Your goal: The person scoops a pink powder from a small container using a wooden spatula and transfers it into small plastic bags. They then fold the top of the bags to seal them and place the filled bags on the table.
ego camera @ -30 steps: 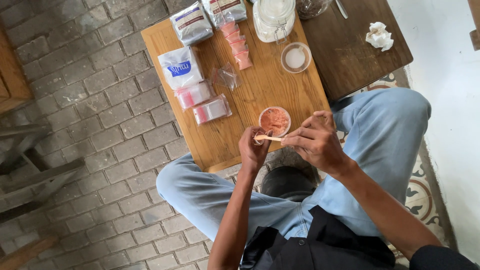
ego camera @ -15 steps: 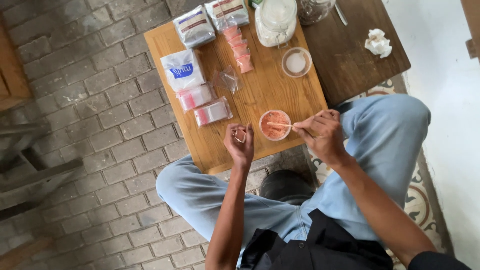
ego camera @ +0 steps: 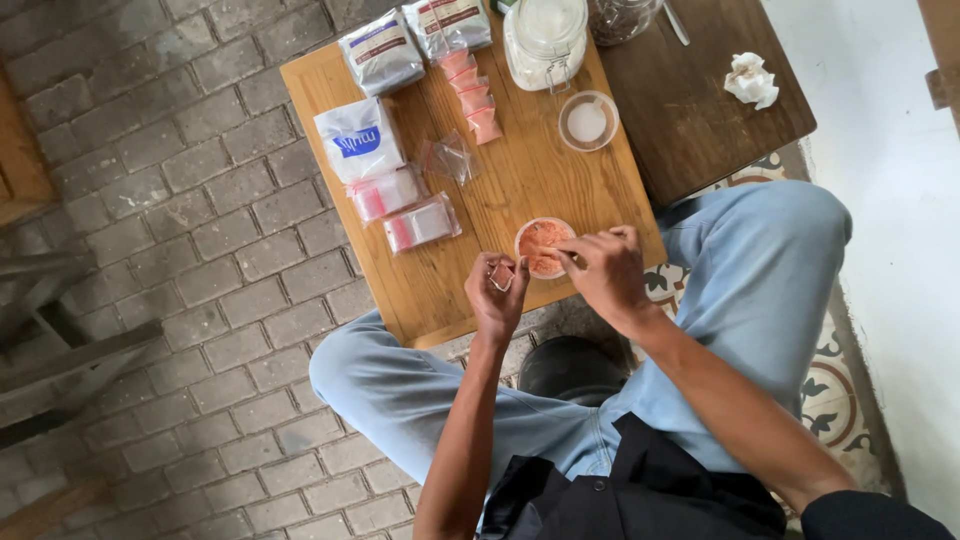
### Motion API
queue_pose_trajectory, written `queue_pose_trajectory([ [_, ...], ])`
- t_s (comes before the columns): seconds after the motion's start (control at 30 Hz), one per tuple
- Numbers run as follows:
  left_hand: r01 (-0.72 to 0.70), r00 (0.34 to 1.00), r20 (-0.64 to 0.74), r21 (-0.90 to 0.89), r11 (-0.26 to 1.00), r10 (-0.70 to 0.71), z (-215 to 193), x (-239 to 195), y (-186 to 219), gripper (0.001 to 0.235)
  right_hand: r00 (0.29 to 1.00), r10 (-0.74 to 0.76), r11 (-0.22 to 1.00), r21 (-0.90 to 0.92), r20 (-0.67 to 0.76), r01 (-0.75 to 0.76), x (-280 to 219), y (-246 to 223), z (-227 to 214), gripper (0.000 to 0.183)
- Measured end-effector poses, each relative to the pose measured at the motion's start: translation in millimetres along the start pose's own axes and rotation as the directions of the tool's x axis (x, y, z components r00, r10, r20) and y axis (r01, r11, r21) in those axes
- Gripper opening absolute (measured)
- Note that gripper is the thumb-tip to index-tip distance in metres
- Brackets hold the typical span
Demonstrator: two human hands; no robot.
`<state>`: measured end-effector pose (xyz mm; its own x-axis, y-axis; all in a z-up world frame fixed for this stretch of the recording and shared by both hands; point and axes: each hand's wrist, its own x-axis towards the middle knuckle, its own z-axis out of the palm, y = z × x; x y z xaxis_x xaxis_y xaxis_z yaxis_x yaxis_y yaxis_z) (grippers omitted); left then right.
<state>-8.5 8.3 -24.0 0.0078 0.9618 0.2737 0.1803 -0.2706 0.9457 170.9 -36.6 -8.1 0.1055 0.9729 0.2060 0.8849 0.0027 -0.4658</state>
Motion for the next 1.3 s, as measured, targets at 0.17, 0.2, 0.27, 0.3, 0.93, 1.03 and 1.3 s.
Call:
queue_pose_trajectory([
  [0.17, 0.016, 1.000, 0.003, -0.005, 1.000, -0.016, -0.5, -3.0, 3.8, 0.020, 1.000, 0.005, 0.998, -0.059, 0.028, -0.003, -0.2, -1.5, 8.5, 0.007],
  [0.2, 0.020, 1.000, 0.000, -0.010, 1.000, -0.020, -0.1, -3.5, 2.9, 0.020, 0.999, -0.001, 0.995, -0.097, 0.039, 0.005, -1.4, 0.8, 11.4, 0.007],
  [0.27, 0.037, 0.999, -0.004, -0.001, 0.999, -0.037, -1.3, -5.3, 0.0, 0.019, 0.999, 0.010, 0.996, -0.085, 0.044, -0.006, -3.3, -1.0, 14.1, 0.007],
  [0.3, 0.055, 0.998, -0.011, 0.007, 0.998, -0.055, -1.6, -5.5, -1.3, 0.019, 0.999, 0.019, 0.997, -0.074, 0.051, -0.015, -3.6, -1.8, 15.1, 0.007],
  [0.93, 0.145, 0.989, -0.035, 0.035, 0.989, -0.144, 1.7, -12.1, -9.2, 0.016, 0.959, 0.268, 0.924, 0.258, 0.086, -0.282, -3.8, 0.4, 3.3, 0.003],
  [1.03, 0.138, 0.990, -0.038, 0.031, 0.990, -0.137, 2.4, -11.2, -8.6, 0.016, 0.941, 0.324, 0.877, 0.343, 0.097, -0.337, 3.3, -1.2, -11.2, 0.003],
  [1.3, 0.065, 0.998, -0.007, 0.063, 0.996, -0.064, 9.4, -10.8, -17.7, 0.016, 0.824, 0.532, 0.619, 0.575, 0.194, -0.535, 10.8, 5.1, -48.8, 0.015],
])
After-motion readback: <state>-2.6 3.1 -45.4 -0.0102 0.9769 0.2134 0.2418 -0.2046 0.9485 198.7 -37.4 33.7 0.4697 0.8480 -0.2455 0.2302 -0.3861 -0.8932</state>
